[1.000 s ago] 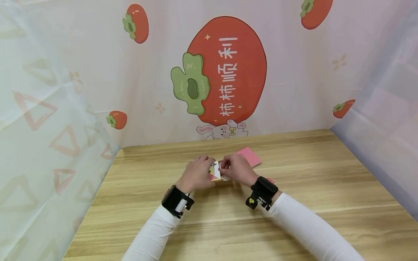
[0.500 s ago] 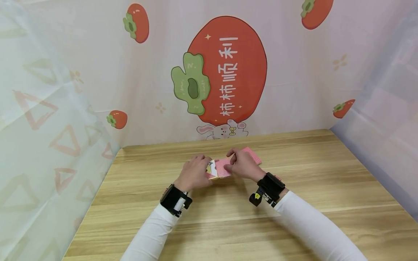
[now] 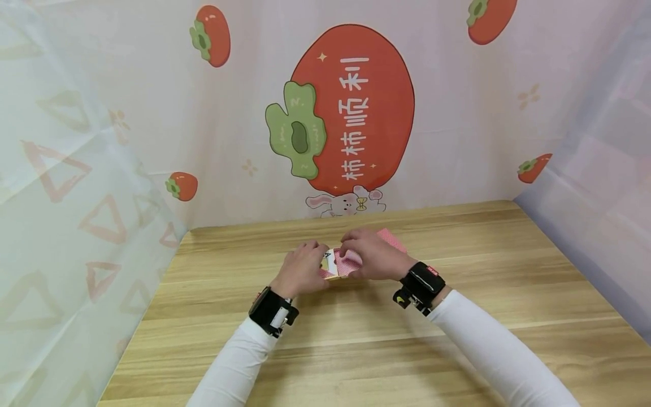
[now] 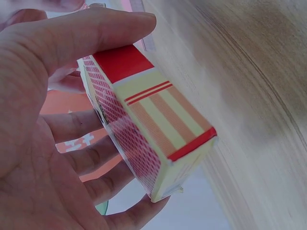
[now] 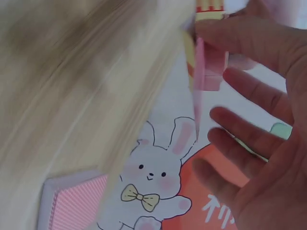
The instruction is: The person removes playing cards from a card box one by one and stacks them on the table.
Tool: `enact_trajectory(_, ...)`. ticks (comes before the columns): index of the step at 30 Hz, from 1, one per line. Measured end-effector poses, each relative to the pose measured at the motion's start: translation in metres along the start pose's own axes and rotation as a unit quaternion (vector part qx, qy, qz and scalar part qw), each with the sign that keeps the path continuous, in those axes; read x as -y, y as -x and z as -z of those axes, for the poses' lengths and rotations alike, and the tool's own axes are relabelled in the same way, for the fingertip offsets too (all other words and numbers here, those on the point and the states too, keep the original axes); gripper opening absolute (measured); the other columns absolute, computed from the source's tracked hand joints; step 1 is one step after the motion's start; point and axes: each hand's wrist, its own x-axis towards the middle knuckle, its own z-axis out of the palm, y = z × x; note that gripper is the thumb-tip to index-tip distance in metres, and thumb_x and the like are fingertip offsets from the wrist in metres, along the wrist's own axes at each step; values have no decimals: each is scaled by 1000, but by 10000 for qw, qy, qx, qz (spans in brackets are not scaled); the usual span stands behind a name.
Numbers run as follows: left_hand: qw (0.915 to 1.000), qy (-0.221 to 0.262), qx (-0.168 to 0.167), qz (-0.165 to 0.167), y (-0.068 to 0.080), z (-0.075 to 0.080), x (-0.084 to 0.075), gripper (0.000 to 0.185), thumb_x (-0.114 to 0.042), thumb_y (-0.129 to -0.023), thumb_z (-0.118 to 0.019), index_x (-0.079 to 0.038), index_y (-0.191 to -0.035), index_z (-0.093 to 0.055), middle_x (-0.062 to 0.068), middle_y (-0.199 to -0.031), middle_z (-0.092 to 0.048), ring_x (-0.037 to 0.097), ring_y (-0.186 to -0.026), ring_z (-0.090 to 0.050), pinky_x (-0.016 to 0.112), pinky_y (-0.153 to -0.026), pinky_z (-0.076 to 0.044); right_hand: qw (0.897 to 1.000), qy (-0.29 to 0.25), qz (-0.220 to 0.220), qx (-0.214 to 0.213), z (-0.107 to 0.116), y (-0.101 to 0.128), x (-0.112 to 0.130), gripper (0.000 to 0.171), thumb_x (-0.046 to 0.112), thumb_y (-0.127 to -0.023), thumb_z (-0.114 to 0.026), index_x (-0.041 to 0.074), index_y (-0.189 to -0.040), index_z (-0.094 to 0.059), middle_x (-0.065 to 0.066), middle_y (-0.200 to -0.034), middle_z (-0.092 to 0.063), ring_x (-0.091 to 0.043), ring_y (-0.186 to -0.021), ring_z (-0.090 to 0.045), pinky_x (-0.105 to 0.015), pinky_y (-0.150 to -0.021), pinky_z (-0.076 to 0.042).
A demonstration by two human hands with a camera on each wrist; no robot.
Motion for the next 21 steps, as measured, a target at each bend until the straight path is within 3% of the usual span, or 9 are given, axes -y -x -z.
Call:
enact_trajectory(6, 10000, -9, 12, -52, -1, -1, -1, 69, -27, -69, -89, -7, -131, -63, 10, -120, -61, 30, -110, -56, 55, -90, -48, 9990, 381, 103, 198, -6, -2, 0, 41, 22, -72, -94, 13, -107, -75, -5, -117, -66, -23, -114, -58, -39, -97, -50)
enact_trajectory(21, 10000, -34, -3, 39, -1, -4, 3, 71, -29, -68, -91, -6, -129, -64, 10, -119, -60, 29, -106, -55, 53, -87, -49, 9986, 291, -66, 444, 1, 5, -14, 37, 24, -74, -92, 15, -108, -80, -3, -109, -64, -18, -97, -59, -32, -87, -53)
